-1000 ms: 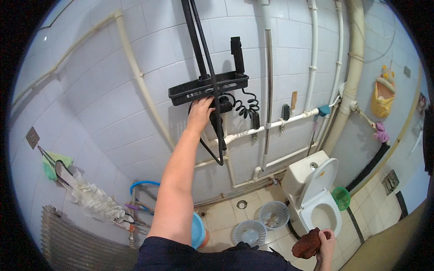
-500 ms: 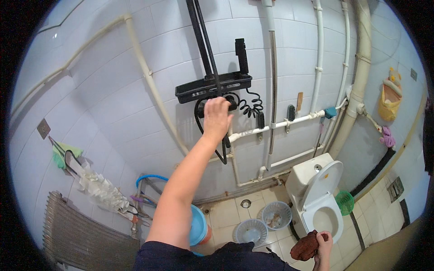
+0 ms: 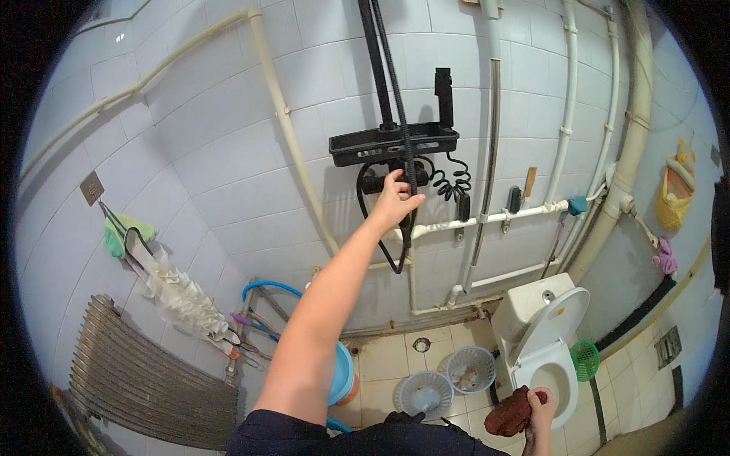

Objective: The person organizes cleaning supplies on a bathroom shelf, then retrieves a blue cloth and a plastic basket. They fill the basket with water from a wall-mounted tap and proceed to wash the cloth by hand, scrubbing and rinsing it repeatedly in the basket.

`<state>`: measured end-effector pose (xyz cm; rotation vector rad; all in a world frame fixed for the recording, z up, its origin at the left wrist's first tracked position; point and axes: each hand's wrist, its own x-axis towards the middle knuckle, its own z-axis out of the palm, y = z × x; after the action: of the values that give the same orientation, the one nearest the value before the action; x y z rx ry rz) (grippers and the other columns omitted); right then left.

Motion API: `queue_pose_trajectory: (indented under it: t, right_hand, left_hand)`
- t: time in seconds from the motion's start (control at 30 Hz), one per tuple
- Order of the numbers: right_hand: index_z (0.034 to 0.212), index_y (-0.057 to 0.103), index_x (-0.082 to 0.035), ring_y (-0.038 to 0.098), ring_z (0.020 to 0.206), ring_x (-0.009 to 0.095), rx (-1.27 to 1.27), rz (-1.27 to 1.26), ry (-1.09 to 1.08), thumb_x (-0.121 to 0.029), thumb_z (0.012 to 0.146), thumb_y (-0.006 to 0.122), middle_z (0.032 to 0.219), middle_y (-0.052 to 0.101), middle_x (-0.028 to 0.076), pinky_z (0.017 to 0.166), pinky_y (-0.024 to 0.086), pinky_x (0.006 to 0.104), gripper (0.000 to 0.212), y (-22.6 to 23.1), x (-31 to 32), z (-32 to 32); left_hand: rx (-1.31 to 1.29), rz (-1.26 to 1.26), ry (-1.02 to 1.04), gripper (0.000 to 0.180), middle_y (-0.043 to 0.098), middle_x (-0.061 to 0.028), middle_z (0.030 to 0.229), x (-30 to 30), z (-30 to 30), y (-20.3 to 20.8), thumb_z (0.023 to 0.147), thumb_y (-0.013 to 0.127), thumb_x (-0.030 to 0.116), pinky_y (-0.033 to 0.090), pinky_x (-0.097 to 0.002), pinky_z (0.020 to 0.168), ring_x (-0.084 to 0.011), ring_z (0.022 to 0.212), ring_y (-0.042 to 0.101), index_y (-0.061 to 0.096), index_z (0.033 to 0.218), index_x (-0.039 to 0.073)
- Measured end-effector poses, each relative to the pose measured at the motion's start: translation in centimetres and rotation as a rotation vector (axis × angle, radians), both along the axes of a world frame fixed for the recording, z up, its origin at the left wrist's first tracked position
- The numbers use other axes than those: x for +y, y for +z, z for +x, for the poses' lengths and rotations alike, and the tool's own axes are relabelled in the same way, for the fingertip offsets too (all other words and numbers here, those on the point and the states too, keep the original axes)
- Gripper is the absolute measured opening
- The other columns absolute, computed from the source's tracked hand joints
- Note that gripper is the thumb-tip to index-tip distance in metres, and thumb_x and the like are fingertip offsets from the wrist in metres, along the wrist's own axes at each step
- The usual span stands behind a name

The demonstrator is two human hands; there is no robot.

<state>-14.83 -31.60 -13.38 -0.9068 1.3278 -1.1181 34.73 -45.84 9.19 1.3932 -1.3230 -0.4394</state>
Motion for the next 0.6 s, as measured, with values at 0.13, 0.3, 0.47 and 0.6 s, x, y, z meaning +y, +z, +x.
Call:
queue_pose_trajectory:
  t: [0.13,0.3,0.47,0.6]
  right_hand:
    - [0.085,0.054,-0.003,0.048,0.070,0.011,-0.008,-0.002,0.004,-0.004,0.079,0.064,0.075,0.053,0.002,0.064,0.040,0.0251,0.011,2.8,0.0,1.8]
    - [0.085,0.055,-0.004,0.050,0.070,0.011,-0.049,-0.046,-0.035,-0.004,0.079,0.062,0.078,0.054,0.002,0.065,0.041,0.0244,0.009,1.2,0.6,1.0]
    - [0.087,0.055,-0.004,0.052,0.071,0.012,-0.041,0.020,-0.081,-0.006,0.080,0.063,0.079,0.055,0.003,0.064,0.044,0.0258,0.011,0.8,0.9,0.9]
    - [0.088,0.054,-0.004,0.053,0.070,0.013,-0.015,0.008,-0.111,-0.007,0.081,0.063,0.079,0.055,0.004,0.064,0.044,0.0263,0.011,0.3,0.9,1.6]
  left_hand:
    - [0.048,-0.132,0.082,0.060,0.053,-0.0167,0.116,2.1,1.7,0.4,0.082,0.066,0.020,0.043,-0.0331,0.088,-0.0186,0.099,0.053,0.035,0.129,0.000]
    - [-0.070,-0.327,0.417,0.030,0.060,-0.0069,0.097,6.4,11.7,-0.2,0.082,0.062,0.010,0.047,-0.0284,0.075,-0.0129,0.082,0.055,0.053,0.110,0.004]
    - [-0.199,-0.316,0.708,0.024,0.062,-0.0038,0.090,7.0,17.0,2.4,0.084,0.060,0.011,0.047,-0.0266,0.072,-0.0117,0.079,0.059,0.056,0.107,0.007]
    - [-0.325,-0.243,0.841,0.022,0.064,-0.0053,0.090,3.7,18.1,2.2,0.083,0.061,0.015,0.048,-0.0310,0.070,-0.0171,0.081,0.062,0.058,0.105,0.012]
